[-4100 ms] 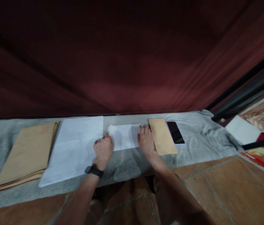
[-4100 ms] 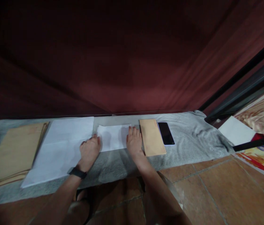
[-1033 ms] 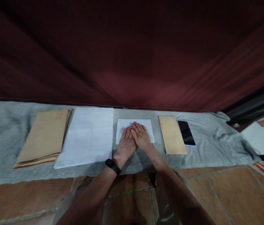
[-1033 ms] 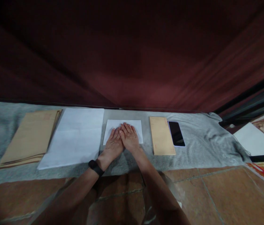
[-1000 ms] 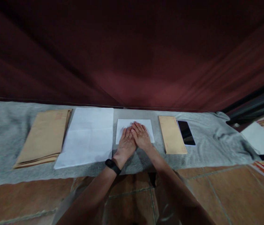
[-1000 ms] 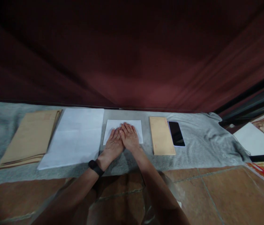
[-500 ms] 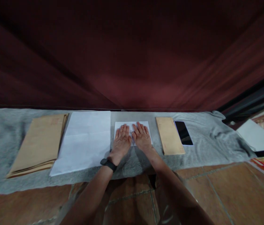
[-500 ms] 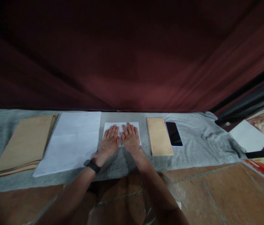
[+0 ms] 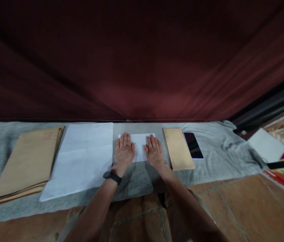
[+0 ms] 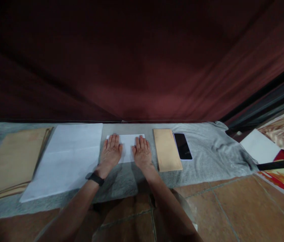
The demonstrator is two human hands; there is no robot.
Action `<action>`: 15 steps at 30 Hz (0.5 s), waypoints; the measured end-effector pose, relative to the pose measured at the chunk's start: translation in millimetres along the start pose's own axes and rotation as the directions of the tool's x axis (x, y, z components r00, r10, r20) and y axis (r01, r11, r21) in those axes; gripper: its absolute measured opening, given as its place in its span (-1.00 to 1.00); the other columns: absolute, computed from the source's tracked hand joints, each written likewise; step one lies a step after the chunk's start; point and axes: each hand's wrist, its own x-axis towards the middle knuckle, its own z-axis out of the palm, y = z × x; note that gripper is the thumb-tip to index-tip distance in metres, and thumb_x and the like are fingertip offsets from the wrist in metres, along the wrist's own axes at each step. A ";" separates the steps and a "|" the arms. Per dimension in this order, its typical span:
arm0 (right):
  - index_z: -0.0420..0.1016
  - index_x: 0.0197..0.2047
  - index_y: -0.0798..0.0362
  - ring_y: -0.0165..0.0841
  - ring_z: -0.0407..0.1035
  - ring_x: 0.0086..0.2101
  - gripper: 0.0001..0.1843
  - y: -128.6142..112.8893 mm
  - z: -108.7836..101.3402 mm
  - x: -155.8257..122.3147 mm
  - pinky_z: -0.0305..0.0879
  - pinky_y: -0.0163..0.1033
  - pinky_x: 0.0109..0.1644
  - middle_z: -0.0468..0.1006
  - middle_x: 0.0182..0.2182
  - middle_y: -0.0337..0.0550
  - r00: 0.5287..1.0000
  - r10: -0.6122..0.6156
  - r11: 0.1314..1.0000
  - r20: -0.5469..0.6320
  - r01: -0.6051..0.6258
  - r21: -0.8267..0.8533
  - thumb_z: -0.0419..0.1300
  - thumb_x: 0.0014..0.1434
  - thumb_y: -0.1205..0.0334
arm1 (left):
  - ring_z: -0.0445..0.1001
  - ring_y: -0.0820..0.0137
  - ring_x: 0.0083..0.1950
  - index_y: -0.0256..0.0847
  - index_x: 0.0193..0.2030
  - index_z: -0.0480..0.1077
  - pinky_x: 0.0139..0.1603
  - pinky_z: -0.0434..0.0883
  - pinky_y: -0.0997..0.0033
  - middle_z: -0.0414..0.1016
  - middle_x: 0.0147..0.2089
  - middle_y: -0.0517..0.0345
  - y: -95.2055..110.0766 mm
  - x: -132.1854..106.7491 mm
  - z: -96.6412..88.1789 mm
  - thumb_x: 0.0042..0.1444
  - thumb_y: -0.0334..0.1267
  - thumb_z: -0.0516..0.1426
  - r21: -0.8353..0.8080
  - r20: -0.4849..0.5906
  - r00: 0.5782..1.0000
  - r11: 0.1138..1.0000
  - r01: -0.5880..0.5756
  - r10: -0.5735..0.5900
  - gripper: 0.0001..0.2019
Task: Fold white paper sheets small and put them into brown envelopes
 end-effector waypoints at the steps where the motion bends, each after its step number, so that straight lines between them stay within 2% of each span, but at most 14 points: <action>1: 0.15 0.46 0.24 -0.05 0.11 0.37 -0.40 0.6 -0.3 -0.7 0.03 0.11 0.42 0.16 0.41 0.19 1.000 0.006 1.000 0.001 -0.006 -0.001 -0.09 0.49 0.09 | -0.01 0.08 0.56 -0.51 0.46 0.10 0.53 0.01 -0.04 0.07 0.51 -0.26 1.3 0.2 0.4 0.38 -0.20 -0.17 -0.007 -0.003 1.000 1.000 -0.014 0.014 -0.40; 6: 0.16 0.43 0.33 -0.07 0.12 0.37 -0.42 -1.7 -5.5 1.5 0.02 0.09 0.43 0.19 0.39 0.25 0.998 0.051 0.999 0.028 -0.052 0.006 -0.10 0.49 0.17 | 0.03 0.16 0.55 -0.34 0.46 0.14 0.53 0.02 -0.03 0.15 0.50 -0.09 11.0 -0.8 1.8 0.38 -0.21 -0.17 -0.051 0.030 0.992 0.991 -0.122 0.123 -0.44; 9: 0.19 0.42 0.32 -0.10 0.13 0.37 -0.43 -8.8 -10.8 8.6 0.02 0.07 0.44 0.20 0.39 0.21 0.997 0.073 0.996 0.040 -0.075 0.050 -0.13 0.49 0.18 | 0.02 0.14 0.55 -0.35 0.45 0.17 0.53 0.01 -0.05 0.15 0.50 -0.10 13.3 -1.3 1.9 0.38 -0.21 -0.17 -0.054 0.047 0.989 0.989 -0.135 0.138 -0.44; 15: 0.18 0.45 0.13 -0.25 0.04 0.41 -0.43 -30.6 -11.6 18.8 0.00 -0.04 0.47 0.16 0.44 -0.05 0.994 -0.076 0.978 0.078 0.059 0.200 -0.18 0.52 0.10 | 0.00 0.14 0.56 -0.41 0.45 0.16 0.53 0.03 0.00 0.13 0.51 -0.11 8.7 -0.8 2.2 0.34 -0.32 -0.16 -0.026 0.090 0.978 0.982 -0.187 0.189 -0.43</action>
